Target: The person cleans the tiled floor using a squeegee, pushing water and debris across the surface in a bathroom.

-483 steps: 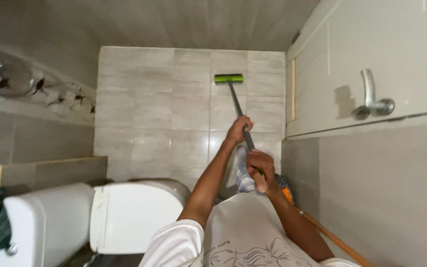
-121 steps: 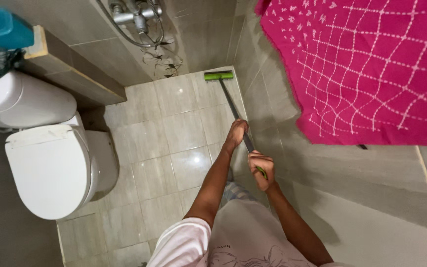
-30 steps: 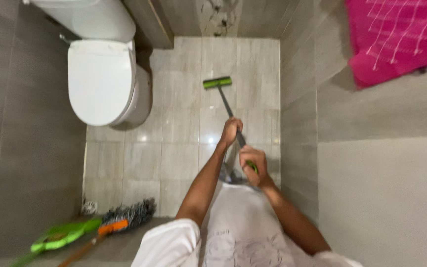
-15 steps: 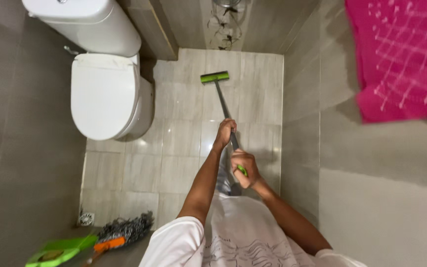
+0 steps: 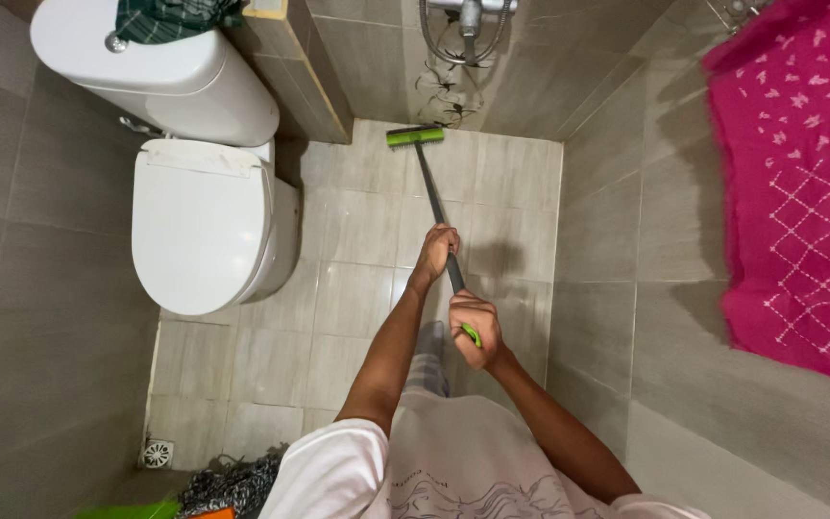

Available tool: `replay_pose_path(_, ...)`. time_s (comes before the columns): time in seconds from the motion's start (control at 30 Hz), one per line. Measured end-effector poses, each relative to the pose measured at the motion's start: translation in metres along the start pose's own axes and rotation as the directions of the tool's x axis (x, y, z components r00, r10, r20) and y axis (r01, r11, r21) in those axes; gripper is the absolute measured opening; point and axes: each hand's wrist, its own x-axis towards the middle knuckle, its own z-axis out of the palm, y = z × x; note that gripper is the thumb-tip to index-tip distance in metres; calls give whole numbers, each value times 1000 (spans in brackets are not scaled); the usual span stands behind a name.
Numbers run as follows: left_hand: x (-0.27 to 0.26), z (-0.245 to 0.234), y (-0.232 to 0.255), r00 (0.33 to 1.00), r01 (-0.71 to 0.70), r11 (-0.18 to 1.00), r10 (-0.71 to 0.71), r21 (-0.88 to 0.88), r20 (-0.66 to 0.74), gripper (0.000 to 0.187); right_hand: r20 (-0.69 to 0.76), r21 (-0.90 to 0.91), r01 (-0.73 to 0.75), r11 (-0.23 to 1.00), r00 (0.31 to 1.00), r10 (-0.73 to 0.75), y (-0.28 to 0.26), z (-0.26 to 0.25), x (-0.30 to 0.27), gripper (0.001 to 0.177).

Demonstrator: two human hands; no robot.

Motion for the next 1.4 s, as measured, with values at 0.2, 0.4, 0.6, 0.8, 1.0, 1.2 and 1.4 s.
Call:
replay_pose_path(0.2, -33, 11, 13, 995, 95, 995, -95, 7, -40, 31, 29, -12, -32, 999, 999, 33, -16, 5, -24, 14)
replay_pose_path(0.4, -107, 52, 25, 989, 20, 999, -14, 41, -150, 28, 54, 45, -39, 998, 998, 37, -58, -1, -89, 15)
replay_pose_path(0.6, -187, 95, 41, 978, 26, 998, -15, 52, -209, 28, 99, 56, -47, 997, 994, 41, -100, -6, -157, 16)
replay_pose_path(0.8, -235, 127, 55, 970, 30, 991, 3, 133, -242, 26, 113, 76, -68, 995, 992, 59, -132, -17, -201, 19)
replay_pose_path(1.0, -235, 126, 50, 967, -28, 983, 72, 179, -245, 25, 104, 58, -94, 994, 991, 88, -126, -13, -200, 18)
replay_pose_path(1.2, -188, 91, 25, 959, -64, 984, 107, 168, -263, 23, 172, 52, -26, 998, 985, 17, -88, -10, -157, 16)
replay_pose_path(1.4, -106, 37, 2, 950, -119, 964, 180, 239, -256, 20, 189, 70, -11, 998, 982, -2, -37, -8, -77, 18)
